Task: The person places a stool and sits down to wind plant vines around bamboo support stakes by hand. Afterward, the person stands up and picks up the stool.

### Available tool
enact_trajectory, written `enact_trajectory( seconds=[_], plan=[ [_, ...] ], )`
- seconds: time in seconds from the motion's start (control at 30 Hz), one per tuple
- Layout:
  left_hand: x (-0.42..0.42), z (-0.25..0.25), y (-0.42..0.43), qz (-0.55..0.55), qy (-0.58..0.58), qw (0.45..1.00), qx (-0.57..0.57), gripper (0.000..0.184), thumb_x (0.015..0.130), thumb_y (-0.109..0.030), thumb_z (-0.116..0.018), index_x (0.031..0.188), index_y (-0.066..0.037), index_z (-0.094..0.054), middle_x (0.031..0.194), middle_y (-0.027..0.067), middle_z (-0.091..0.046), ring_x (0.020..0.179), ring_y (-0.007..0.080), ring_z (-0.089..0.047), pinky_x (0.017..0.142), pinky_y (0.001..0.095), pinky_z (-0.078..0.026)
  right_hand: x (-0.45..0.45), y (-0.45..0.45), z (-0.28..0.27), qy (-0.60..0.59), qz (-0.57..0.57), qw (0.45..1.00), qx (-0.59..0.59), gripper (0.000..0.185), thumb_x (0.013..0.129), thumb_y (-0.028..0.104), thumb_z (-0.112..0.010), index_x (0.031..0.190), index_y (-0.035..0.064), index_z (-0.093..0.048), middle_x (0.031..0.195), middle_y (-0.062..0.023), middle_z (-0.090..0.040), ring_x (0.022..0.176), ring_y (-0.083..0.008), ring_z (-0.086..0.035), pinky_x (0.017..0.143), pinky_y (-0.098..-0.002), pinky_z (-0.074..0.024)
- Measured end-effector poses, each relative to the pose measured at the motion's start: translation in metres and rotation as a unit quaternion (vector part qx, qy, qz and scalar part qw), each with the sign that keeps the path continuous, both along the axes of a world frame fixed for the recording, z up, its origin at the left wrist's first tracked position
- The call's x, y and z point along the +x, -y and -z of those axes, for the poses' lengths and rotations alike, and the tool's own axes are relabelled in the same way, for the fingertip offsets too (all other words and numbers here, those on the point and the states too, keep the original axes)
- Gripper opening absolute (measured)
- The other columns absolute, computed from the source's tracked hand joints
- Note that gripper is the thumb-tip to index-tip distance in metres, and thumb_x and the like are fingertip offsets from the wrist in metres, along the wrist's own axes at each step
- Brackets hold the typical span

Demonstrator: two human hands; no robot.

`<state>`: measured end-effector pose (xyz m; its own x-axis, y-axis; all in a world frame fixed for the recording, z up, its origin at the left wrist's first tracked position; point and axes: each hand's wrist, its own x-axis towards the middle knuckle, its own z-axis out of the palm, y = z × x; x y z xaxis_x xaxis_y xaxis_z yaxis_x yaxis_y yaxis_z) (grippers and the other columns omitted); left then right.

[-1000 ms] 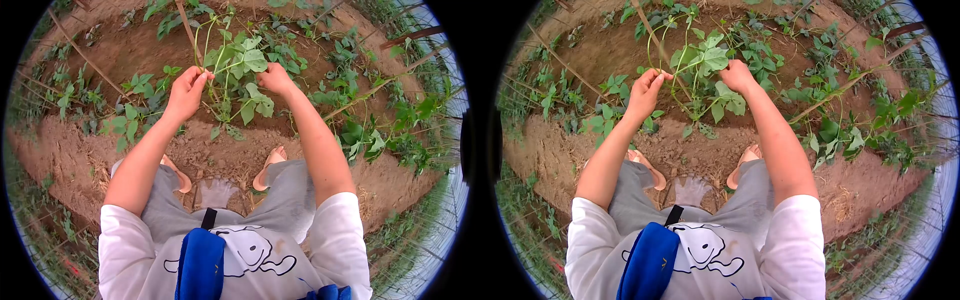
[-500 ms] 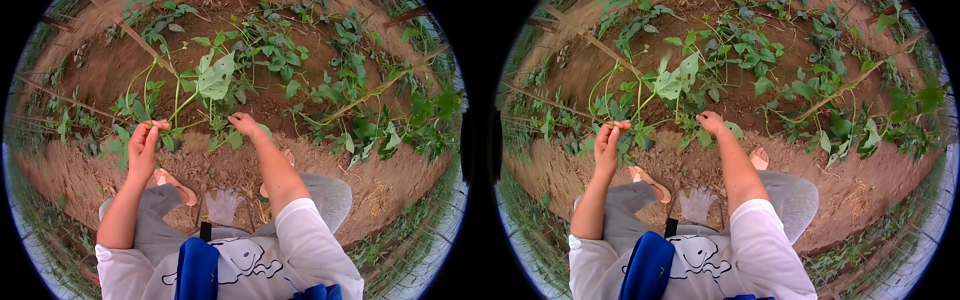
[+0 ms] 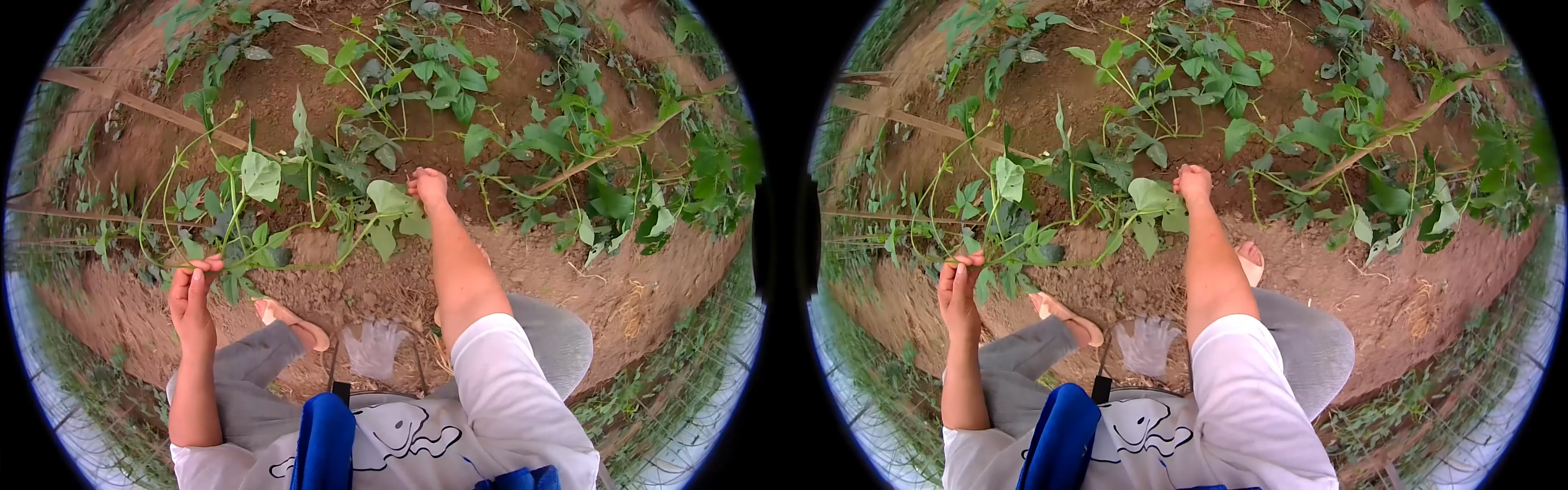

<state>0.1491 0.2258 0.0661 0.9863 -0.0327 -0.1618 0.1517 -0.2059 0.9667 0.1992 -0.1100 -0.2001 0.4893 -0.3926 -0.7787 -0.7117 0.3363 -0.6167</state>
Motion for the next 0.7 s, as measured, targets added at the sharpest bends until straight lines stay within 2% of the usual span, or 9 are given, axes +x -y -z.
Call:
enact_trajectory(
  seconds=[0.13,0.2,0.23,0.27,0.33,0.43,0.53,0.67,0.7],
  plan=[
    [0.000,-0.002,0.001,-0.012,-0.016,1.000,-0.006,0.014,0.085,-0.012,-0.038,0.086,-0.002,-0.047,0.089,0.0105,-0.054,0.098,0.0230,-0.047,0.087,0.0355,-0.036,0.034,0.018,0.034,0.029,0.017,0.996,-0.078,0.013,0.078,0.014,-0.048,0.078,0.0044,-0.056,0.065,-0.0054,-0.057,0.049,-0.0124,-0.052,0.045,-0.0229,-0.0417],
    [0.001,-0.002,0.000,-0.010,-0.017,1.000,0.005,0.013,0.085,-0.011,-0.038,0.086,-0.001,-0.047,0.089,0.0106,-0.054,0.098,0.0230,-0.047,0.087,0.0357,-0.036,0.052,0.022,0.071,0.098,-0.038,0.971,-0.213,0.012,0.077,0.013,-0.050,0.083,0.0045,-0.056,0.067,-0.0048,-0.057,0.052,-0.0120,-0.054,0.049,-0.0238,-0.0441],
    [0.001,-0.001,-0.001,-0.013,-0.023,1.000,0.007,0.013,0.085,-0.011,-0.038,0.086,-0.001,-0.047,0.089,0.0106,-0.054,0.098,0.0230,-0.047,0.087,0.0357,-0.036,0.060,0.020,0.058,0.077,-0.053,0.977,-0.190,0.016,0.072,0.015,-0.055,0.085,0.0062,-0.057,0.084,-0.0077,-0.058,0.077,-0.0237,-0.055,0.070,-0.0312,-0.0435],
    [0.002,0.000,-0.001,-0.016,-0.028,0.999,0.008,0.012,0.085,-0.010,-0.038,0.086,-0.001,-0.047,0.089,0.0107,-0.054,0.098,0.0230,-0.047,0.087,0.0357,-0.036,0.068,0.015,0.052,0.077,-0.050,0.978,-0.188,0.016,0.072,0.015,-0.055,0.085,0.0062,-0.057,0.084,-0.0077,-0.058,0.077,-0.0237,-0.055,0.070,-0.0312,-0.0435],
    [0.004,0.001,0.001,-0.009,-0.031,0.999,0.012,0.012,0.085,-0.010,-0.038,0.085,-0.001,-0.046,0.088,0.0105,-0.054,0.098,0.0229,-0.047,0.086,0.0355,-0.037,0.082,0.007,0.052,0.122,-0.150,0.929,-0.315,0.022,0.071,0.016,-0.057,0.091,0.0083,-0.056,0.096,-0.0072,-0.053,0.086,-0.0235,-0.052,0.075,-0.0325,-0.0418],
    [0.007,0.005,0.001,-0.005,-0.029,0.999,0.021,0.012,0.085,-0.010,-0.038,0.085,-0.001,-0.046,0.088,0.0102,-0.053,0.097,0.0227,-0.048,0.086,0.0351,-0.037,0.097,-0.001,0.057,0.142,-0.229,0.901,-0.341,0.025,0.070,0.016,-0.058,0.093,0.0086,-0.054,0.102,-0.0077,-0.048,0.092,-0.0240,-0.049,0.078,-0.0335,-0.0401],
    [0.010,0.007,0.002,-0.011,-0.032,0.999,0.023,0.012,0.084,-0.010,-0.038,0.085,-0.002,-0.046,0.087,0.0099,-0.053,0.096,0.0225,-0.048,0.086,0.0348,-0.036,0.096,0.007,0.067,0.132,-0.309,0.880,-0.335,0.020,0.071,0.017,-0.057,0.088,0.0074,-0.054,0.098,-0.0087,-0.050,0.090,-0.0251,-0.050,0.077,-0.0347,-0.0406],
    [0.016,0.008,0.003,-0.020,-0.041,0.999,0.002,0.012,0.084,-0.010,-0.038,0.086,-0.002,-0.046,0.087,0.0102,-0.052,0.096,0.0225,-0.048,0.087,0.0351,-0.035,0.093,0.013,0.093,0.139,-0.204,0.920,-0.303,0.017,0.072,0.017,-0.057,0.084,0.0060,-0.053,0.093,-0.0091,-0.053,0.084,-0.0255,-0.052,0.072,-0.0338,-0.0419],
    [0.017,0.008,0.003,-0.019,-0.043,0.999,0.003,0.012,0.084,-0.010,-0.038,0.086,-0.002,-0.046,0.087,0.0102,-0.052,0.096,0.0225,-0.048,0.087,0.0351,-0.035,0.092,0.013,0.101,0.174,-0.147,0.933,-0.279,0.015,0.073,0.014,-0.055,0.084,0.0049,-0.053,0.086,-0.0078,-0.054,0.075,-0.0211,-0.054,0.065,-0.0305,-0.0432]
  ],
)
